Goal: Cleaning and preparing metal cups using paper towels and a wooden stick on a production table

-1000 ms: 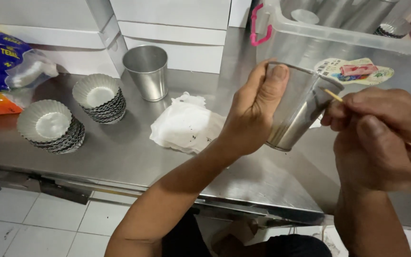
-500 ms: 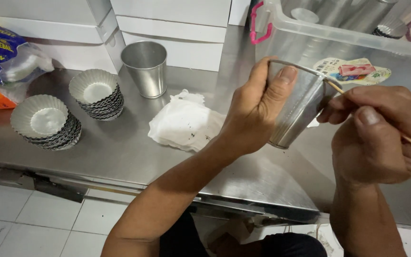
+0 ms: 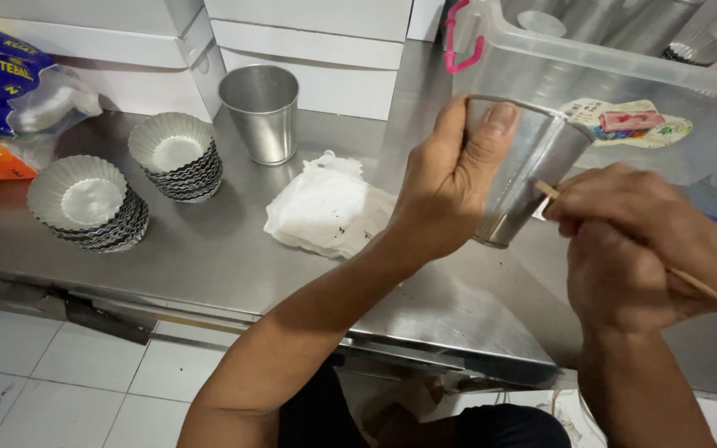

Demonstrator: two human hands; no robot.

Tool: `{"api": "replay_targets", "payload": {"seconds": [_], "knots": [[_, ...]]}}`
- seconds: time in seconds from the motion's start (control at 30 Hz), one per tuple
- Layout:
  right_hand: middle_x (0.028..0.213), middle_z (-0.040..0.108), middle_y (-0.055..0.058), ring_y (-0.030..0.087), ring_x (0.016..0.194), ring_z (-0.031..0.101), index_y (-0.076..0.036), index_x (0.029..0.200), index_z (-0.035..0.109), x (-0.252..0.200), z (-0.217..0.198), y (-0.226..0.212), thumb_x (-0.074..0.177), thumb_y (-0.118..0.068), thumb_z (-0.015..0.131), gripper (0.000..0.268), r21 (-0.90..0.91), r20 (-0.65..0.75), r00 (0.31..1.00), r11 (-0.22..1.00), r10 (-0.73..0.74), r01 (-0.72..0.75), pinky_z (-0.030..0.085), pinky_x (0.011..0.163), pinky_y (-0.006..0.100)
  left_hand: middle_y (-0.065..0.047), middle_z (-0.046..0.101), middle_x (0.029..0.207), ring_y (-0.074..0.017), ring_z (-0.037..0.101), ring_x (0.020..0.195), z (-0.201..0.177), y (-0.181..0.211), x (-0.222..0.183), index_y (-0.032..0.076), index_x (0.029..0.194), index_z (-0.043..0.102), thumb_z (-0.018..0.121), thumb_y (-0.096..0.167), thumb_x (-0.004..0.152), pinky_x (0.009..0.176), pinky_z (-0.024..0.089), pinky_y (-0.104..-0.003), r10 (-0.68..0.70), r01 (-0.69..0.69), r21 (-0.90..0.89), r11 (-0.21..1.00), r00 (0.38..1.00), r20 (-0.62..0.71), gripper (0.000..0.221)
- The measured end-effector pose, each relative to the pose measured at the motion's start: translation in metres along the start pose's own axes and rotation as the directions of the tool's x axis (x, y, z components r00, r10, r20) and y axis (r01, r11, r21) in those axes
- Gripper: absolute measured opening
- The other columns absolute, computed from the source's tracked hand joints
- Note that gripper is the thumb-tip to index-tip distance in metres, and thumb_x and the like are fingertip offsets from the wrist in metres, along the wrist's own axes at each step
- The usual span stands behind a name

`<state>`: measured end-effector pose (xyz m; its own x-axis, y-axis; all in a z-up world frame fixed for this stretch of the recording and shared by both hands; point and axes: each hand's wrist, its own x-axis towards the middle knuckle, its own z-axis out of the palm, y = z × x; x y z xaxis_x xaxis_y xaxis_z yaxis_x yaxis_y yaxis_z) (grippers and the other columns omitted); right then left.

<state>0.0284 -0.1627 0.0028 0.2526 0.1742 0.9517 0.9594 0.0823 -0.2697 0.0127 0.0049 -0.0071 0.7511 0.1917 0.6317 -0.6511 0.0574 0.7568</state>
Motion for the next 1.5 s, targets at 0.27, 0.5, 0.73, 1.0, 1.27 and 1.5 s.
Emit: {"api": "replay_targets", "payload": {"seconds": [0.27,0.5,0.73,1.0,1.27,1.5], "knots": [[0.079,0.065,0.025,0.024,0.057,0.066,0.014,0.088,0.062,0.009,0.006,0.013,0.084,0.007,0.054,0.011,0.122,-0.133,0.991,0.992,-0.014,0.030,0.055,0.051,0.032,-0.001,0.060,0.085,-0.0069,0.055,0.076,-0.004,0.000,0.001,0.001,0.122,0.056,0.045,0.039,0.115,0.069,0.049,-0.025,0.025,-0.025,-0.008,1.000,1.000,0.015,0.040],[0.088,0.069,0.022,0.028,0.063,0.066,0.014,0.095,0.064,-0.001,0.009,0.015,0.085,0.007,0.058,0.014,0.209,-0.057,0.997,0.976,-0.043,0.054,0.058,0.054,0.031,-0.001,0.061,0.084,-0.0067,0.058,0.077,-0.010,0.001,0.001,0.000,0.116,0.057,0.045,0.037,0.116,0.072,0.050,-0.025,0.071,-0.070,0.054,0.996,0.997,-0.017,0.039],[0.083,0.064,0.026,0.037,0.074,0.067,0.016,0.081,0.060,0.005,0.013,-0.016,0.077,0.008,0.064,0.010,-0.036,0.321,0.946,0.997,-0.050,0.065,0.057,0.069,0.043,0.000,0.055,0.080,-0.0068,0.050,0.072,-0.020,0.000,0.007,-0.003,0.120,0.057,0.045,0.038,0.117,0.064,0.045,-0.026,0.091,-0.092,-0.006,0.996,0.994,-0.067,0.042],[0.080,0.068,0.026,0.030,0.056,0.067,0.010,0.091,0.067,0.003,-0.011,0.030,0.083,-0.008,0.054,0.023,0.682,0.223,0.931,0.636,0.289,-0.361,0.056,0.058,0.046,-0.003,0.050,0.079,-0.0112,0.047,0.070,-0.022,-0.015,0.013,-0.005,0.111,0.063,0.049,0.048,0.113,0.065,0.042,-0.031,-0.083,0.080,-0.035,0.996,0.994,-0.073,0.054],[0.078,0.064,0.027,0.030,0.060,0.061,0.012,0.097,0.061,-0.010,-0.025,0.039,0.102,-0.009,0.047,0.025,0.750,0.183,0.905,0.541,0.384,-0.381,0.052,0.063,0.047,-0.018,0.065,0.105,-0.0215,0.068,0.095,-0.023,-0.007,0.015,-0.014,0.124,0.062,0.063,0.074,0.091,0.085,0.057,-0.030,-0.234,0.237,-0.123,0.964,0.972,0.035,0.094],[0.090,0.065,0.028,0.033,0.067,0.064,0.016,0.109,0.061,-0.010,-0.014,0.030,0.103,-0.002,0.051,0.022,0.345,-0.020,0.989,0.930,0.143,-0.127,0.060,0.069,0.044,-0.002,0.051,0.083,-0.0109,0.051,0.073,-0.020,0.006,0.008,-0.003,0.100,0.059,0.058,0.072,0.092,0.062,0.046,-0.025,-0.154,0.154,-0.021,0.988,0.988,-0.023,0.075]]}}
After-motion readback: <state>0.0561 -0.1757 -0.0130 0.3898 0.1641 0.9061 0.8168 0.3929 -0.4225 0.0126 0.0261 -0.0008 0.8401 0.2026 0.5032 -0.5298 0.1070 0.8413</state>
